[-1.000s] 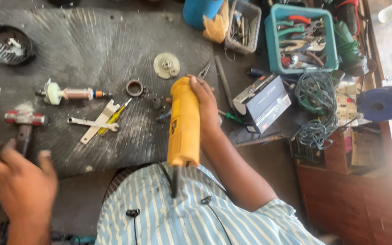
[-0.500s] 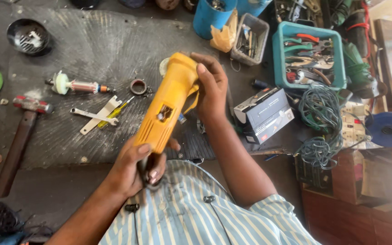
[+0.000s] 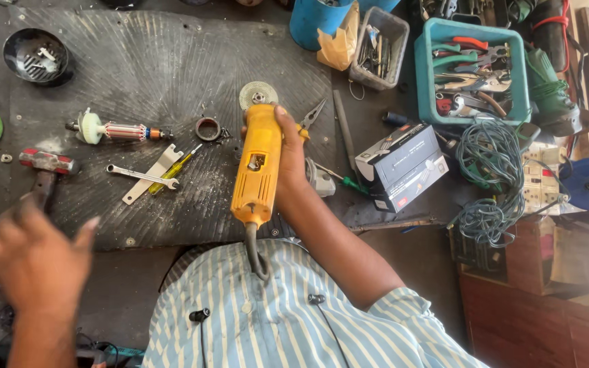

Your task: The person repairs an angle grinder at a workbench. They tap the gear head with a hammer, pull off the gear housing by hand, then use a screwdriver to work on the grinder's head while holding the tool steady on the bench.

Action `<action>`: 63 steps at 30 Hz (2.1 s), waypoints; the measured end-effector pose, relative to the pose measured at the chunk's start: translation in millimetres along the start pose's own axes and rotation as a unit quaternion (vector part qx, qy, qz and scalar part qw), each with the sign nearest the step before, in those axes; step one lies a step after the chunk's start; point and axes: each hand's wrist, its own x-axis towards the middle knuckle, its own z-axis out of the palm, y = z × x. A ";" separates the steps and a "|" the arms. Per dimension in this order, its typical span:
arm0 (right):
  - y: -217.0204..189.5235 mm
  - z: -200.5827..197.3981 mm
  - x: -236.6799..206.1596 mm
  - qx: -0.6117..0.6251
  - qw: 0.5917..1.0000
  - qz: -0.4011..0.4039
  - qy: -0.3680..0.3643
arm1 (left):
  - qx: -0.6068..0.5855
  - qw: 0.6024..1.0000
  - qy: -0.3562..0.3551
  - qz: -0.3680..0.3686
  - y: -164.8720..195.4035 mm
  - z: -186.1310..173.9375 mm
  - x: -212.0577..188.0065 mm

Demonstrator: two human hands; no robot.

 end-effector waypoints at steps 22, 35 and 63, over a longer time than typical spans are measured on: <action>-25.6 21.6 9.7 0.009 0.999 -0.028 -0.026 | -0.549 0.800 0.002 0.241 68.0 -0.3 -49.5; -28.7 23.2 -0.6 0.039 0.997 -0.001 0.071 | -0.571 0.750 0.095 0.321 72.5 -10.1 -46.5; -25.1 3.1 -3.1 0.030 0.997 0.055 0.050 | -0.489 0.827 -0.045 0.275 83.0 -40.7 -31.8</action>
